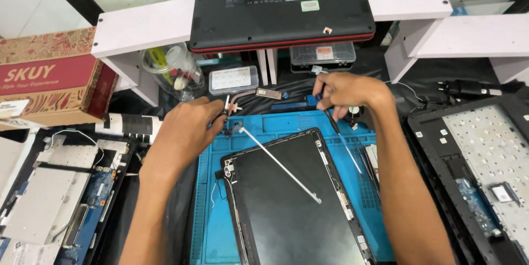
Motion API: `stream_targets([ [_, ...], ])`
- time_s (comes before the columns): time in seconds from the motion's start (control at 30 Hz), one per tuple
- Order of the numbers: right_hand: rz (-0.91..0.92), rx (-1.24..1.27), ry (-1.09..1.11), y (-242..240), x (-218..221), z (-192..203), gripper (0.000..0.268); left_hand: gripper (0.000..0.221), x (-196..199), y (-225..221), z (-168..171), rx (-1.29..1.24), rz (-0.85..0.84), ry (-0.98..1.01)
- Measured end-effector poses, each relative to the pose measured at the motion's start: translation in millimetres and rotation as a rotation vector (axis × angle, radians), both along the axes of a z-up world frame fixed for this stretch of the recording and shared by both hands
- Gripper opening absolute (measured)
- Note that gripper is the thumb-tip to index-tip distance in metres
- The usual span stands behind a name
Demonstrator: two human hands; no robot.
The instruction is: The person works at a repair bench on a disassembled laptop, using a screwdriver to remove screws from the screen assembly and prying the screen frame by hand. They lift out the old screen panel, position a replacement panel into the lid, and continue unscrewing and adjusting components around the hinge area.
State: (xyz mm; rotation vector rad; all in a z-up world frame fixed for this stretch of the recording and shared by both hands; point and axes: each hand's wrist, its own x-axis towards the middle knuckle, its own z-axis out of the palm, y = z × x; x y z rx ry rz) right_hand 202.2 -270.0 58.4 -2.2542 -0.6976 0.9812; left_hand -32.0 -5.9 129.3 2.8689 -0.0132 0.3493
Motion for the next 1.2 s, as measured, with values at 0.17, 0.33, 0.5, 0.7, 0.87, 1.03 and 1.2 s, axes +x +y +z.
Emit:
stream_targets([
  [0.17, -0.01, -0.126, 0.046, 0, 4, -11, 0.039, 0.015, 8, -9, 12, -0.002, -0.055, -0.045],
  [0.33, 0.055, -0.228, -0.323, 9, -15, 11, 0.038, 0.017, 8, -19, 7, -0.121, -0.066, -0.199],
  [0.5, 0.162, 0.312, -0.118, 29, -51, 42, 0.04, 0.017, 5, -15, -12, -0.095, -0.101, -0.22],
  [0.7, 0.339, 0.328, -0.242, 67, -98, 52, 0.041, 0.022, -4, -3, -26, -0.079, -0.205, -0.295],
  [0.87, 0.263, 0.395, -0.158, 84, -109, 45, 0.028, 0.023, -12, -3, -14, -0.119, -0.144, -0.311],
  [1.03, 0.175, 0.51, -0.197, 81, -113, 49, 0.017, 0.025, -9, -8, -16, -0.213, -0.048, -0.403],
  [1.2, 0.196, 0.618, -0.389, 77, -113, 60, 0.016, 0.029, -8, 3, -21, -0.607, -0.079, -0.22],
])
